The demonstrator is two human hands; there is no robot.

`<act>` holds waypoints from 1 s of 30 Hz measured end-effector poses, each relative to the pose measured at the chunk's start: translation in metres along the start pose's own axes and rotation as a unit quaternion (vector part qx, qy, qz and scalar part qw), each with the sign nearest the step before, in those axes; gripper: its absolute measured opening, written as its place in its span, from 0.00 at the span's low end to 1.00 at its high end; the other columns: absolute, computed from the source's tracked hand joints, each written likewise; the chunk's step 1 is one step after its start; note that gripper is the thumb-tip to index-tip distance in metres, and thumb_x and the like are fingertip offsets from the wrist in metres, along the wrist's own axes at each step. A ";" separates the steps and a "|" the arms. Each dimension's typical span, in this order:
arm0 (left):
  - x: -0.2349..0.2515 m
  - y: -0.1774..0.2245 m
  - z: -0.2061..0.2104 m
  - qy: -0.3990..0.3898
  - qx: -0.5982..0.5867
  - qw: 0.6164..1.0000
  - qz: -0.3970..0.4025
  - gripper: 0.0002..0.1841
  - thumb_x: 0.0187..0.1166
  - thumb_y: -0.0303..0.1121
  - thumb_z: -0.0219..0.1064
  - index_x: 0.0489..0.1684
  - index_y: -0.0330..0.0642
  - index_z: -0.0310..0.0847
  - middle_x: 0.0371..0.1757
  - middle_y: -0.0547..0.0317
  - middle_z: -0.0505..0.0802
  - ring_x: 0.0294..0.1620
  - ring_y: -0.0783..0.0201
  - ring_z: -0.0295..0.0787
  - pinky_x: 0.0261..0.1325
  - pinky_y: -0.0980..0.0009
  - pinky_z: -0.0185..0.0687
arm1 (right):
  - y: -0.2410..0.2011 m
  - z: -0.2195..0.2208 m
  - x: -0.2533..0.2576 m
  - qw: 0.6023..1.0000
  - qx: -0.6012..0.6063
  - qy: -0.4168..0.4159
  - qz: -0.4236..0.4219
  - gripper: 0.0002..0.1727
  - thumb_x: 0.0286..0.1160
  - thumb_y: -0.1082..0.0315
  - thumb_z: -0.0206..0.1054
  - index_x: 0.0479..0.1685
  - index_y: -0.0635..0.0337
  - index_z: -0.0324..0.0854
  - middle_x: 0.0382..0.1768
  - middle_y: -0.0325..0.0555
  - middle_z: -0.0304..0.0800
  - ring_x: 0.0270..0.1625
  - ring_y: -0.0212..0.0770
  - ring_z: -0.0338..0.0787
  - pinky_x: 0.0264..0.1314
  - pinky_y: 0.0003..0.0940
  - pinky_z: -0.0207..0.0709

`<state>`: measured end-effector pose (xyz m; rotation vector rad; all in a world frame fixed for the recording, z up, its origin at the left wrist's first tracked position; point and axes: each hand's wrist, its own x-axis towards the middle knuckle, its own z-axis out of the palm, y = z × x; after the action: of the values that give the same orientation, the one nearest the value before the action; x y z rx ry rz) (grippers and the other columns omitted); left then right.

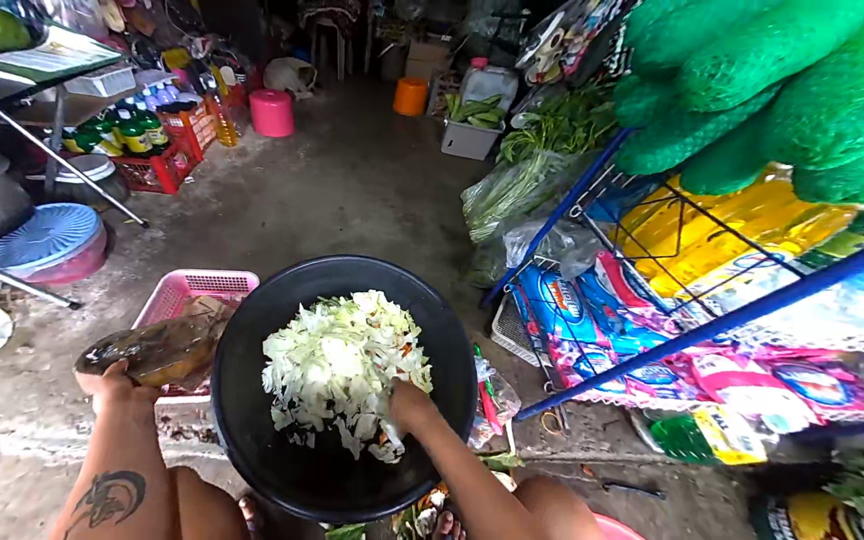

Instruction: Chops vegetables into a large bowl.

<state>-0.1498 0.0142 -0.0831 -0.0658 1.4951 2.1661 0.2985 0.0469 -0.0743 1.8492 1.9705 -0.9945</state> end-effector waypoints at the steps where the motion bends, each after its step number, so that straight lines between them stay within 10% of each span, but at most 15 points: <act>1: 0.002 -0.003 -0.002 0.006 0.013 1.000 0.003 0.29 0.87 0.31 0.54 0.89 0.47 0.56 0.81 0.43 0.76 0.76 0.50 0.79 0.67 0.41 0.82 | -0.008 0.004 -0.007 1.000 -0.026 -0.006 0.001 0.29 0.89 0.57 0.56 0.86 0.60 0.65 0.72 0.65 0.83 0.74 0.64 0.84 0.73 0.67 0.76; 8: 0.020 -0.011 -0.006 -0.020 0.137 0.990 -0.015 0.37 0.81 0.27 0.62 0.92 0.46 0.50 0.83 0.42 0.75 0.76 0.49 0.80 0.67 0.44 0.84 | -0.016 -0.021 -0.077 0.996 -0.080 0.034 0.016 0.26 0.92 0.54 0.54 0.83 0.54 0.70 0.72 0.62 0.83 0.70 0.65 0.87 0.68 0.66 0.80; 15: 0.021 0.004 -0.022 -0.029 0.359 0.917 -0.169 0.27 0.86 0.48 0.60 0.79 0.44 0.69 0.68 0.39 0.83 0.61 0.45 0.82 0.58 0.42 0.79 | 0.020 -0.029 -0.075 0.996 -0.081 -0.005 0.028 0.29 0.88 0.57 0.57 0.85 0.55 0.68 0.77 0.62 0.78 0.75 0.63 0.83 0.73 0.64 0.77; 18: 0.014 0.006 -0.015 -0.022 0.427 0.896 -0.118 0.26 0.85 0.49 0.60 0.76 0.44 0.71 0.58 0.43 0.84 0.49 0.51 0.82 0.49 0.48 0.79 | 0.021 -0.026 -0.085 0.990 -0.129 -0.038 0.039 0.31 0.85 0.59 0.61 0.89 0.47 0.67 0.81 0.62 0.75 0.73 0.66 0.84 0.68 0.67 0.79; 21: 0.010 0.013 0.002 0.012 0.498 0.867 -0.006 0.43 0.83 0.46 0.69 0.92 0.31 0.51 0.86 0.27 0.67 0.85 0.35 0.67 0.81 0.38 0.66 | 0.015 -0.035 -0.092 0.985 -0.152 -0.061 0.049 0.30 0.82 0.63 0.63 0.87 0.43 0.71 0.80 0.60 0.76 0.72 0.65 0.85 0.66 0.67 0.80; 23: 0.006 0.015 0.022 0.004 0.532 0.844 0.070 0.52 0.79 0.49 0.72 0.95 0.31 0.40 0.92 0.22 0.50 0.90 0.27 0.53 0.86 0.33 0.57 | 0.010 -0.034 -0.080 0.985 -0.151 -0.066 0.049 0.29 0.84 0.66 0.61 0.86 0.47 0.72 0.79 0.63 0.76 0.71 0.67 0.85 0.66 0.67 0.80; 30: -0.055 0.003 0.113 -0.114 0.517 0.793 0.302 0.38 0.82 0.47 0.65 0.91 0.40 0.59 0.96 0.34 0.46 0.95 0.39 0.46 0.90 0.40 0.52 | 0.024 -0.031 -0.030 0.982 -0.046 -0.182 -0.003 0.35 0.77 0.64 0.72 0.87 0.50 0.69 0.76 0.67 0.78 0.72 0.70 0.83 0.68 0.69 0.78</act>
<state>-0.0763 0.0933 -0.0189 1.1306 2.5394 1.3094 0.3336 0.0425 -0.0403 1.4890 1.7706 -1.1298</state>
